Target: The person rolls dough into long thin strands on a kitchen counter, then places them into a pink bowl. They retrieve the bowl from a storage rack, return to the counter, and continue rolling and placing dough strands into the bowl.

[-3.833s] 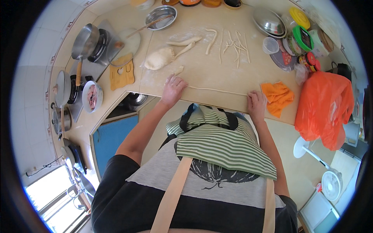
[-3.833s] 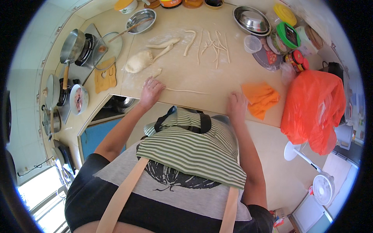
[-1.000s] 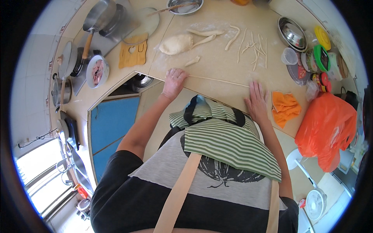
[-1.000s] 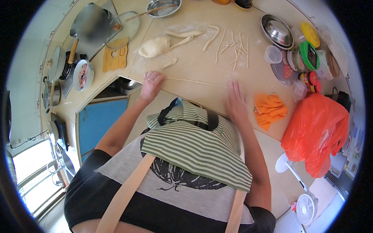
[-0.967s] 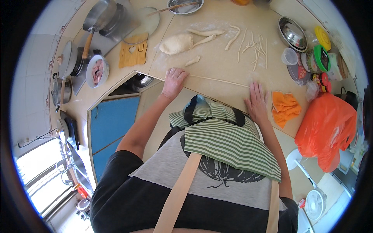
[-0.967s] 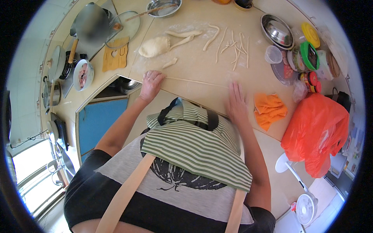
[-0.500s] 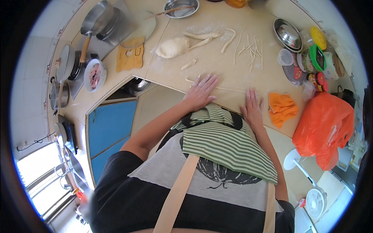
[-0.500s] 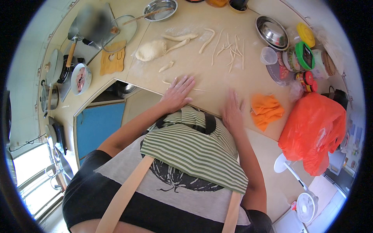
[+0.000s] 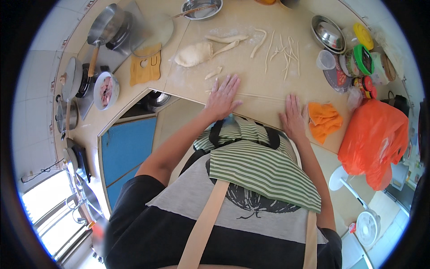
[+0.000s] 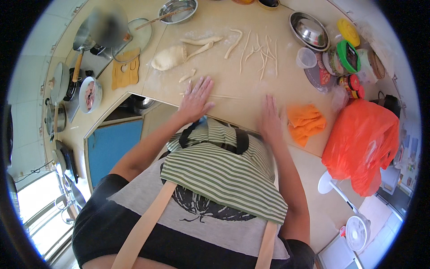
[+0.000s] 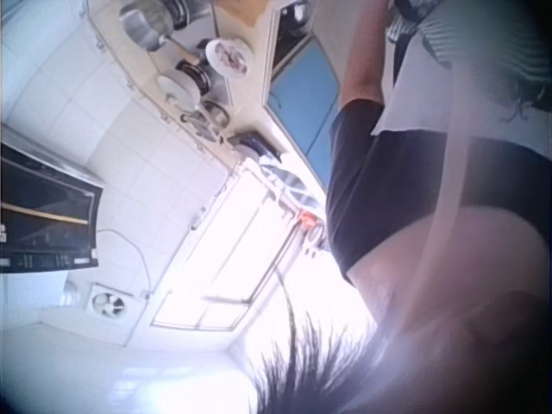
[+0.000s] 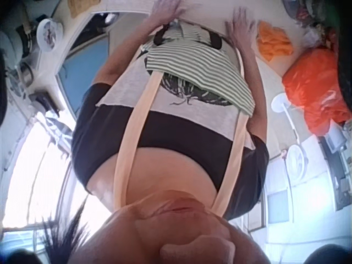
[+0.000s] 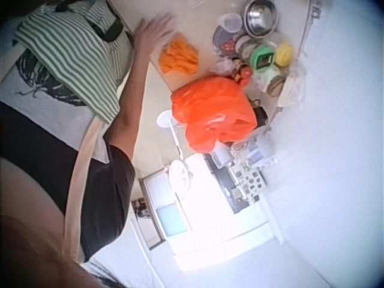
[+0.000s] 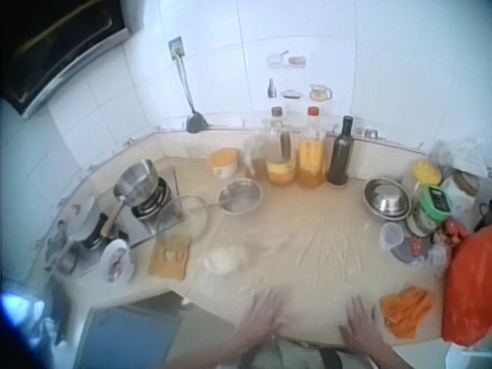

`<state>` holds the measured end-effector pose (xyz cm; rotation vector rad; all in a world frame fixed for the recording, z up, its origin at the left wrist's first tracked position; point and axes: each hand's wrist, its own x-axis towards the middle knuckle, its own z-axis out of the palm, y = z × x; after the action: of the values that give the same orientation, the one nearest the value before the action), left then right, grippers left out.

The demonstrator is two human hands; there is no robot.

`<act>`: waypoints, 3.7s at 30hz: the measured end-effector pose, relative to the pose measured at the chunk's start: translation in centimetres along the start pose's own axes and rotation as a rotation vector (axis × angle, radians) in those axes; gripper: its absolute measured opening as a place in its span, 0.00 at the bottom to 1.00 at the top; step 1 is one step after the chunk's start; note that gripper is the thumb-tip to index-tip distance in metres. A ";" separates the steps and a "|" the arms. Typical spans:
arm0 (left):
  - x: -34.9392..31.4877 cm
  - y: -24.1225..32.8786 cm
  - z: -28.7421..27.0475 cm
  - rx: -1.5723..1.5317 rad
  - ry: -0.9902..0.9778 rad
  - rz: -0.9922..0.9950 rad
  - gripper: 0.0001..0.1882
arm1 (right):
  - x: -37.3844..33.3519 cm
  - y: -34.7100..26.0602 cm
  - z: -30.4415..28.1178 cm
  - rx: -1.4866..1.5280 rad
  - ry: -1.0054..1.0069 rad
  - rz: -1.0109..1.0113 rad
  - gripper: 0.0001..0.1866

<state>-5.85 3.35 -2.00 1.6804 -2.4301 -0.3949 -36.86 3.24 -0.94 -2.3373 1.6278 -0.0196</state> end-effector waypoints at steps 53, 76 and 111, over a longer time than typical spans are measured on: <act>1.5 4.3 1.1 -0.121 0.097 0.121 0.38 | 0.8 -1.6 0.7 -0.005 0.061 -0.051 0.36; 0.1 1.6 0.8 0.023 0.018 0.107 0.39 | 0.7 -0.9 0.7 0.104 0.123 -0.110 0.35; 5.4 3.9 0.4 -0.622 0.114 0.101 0.07 | 6.1 -6.1 -0.9 0.665 0.105 -0.087 0.14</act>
<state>-11.33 -0.35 -1.33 1.2631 -2.0022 -0.8979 -29.23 -0.64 0.47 -1.8997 1.2907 -0.6122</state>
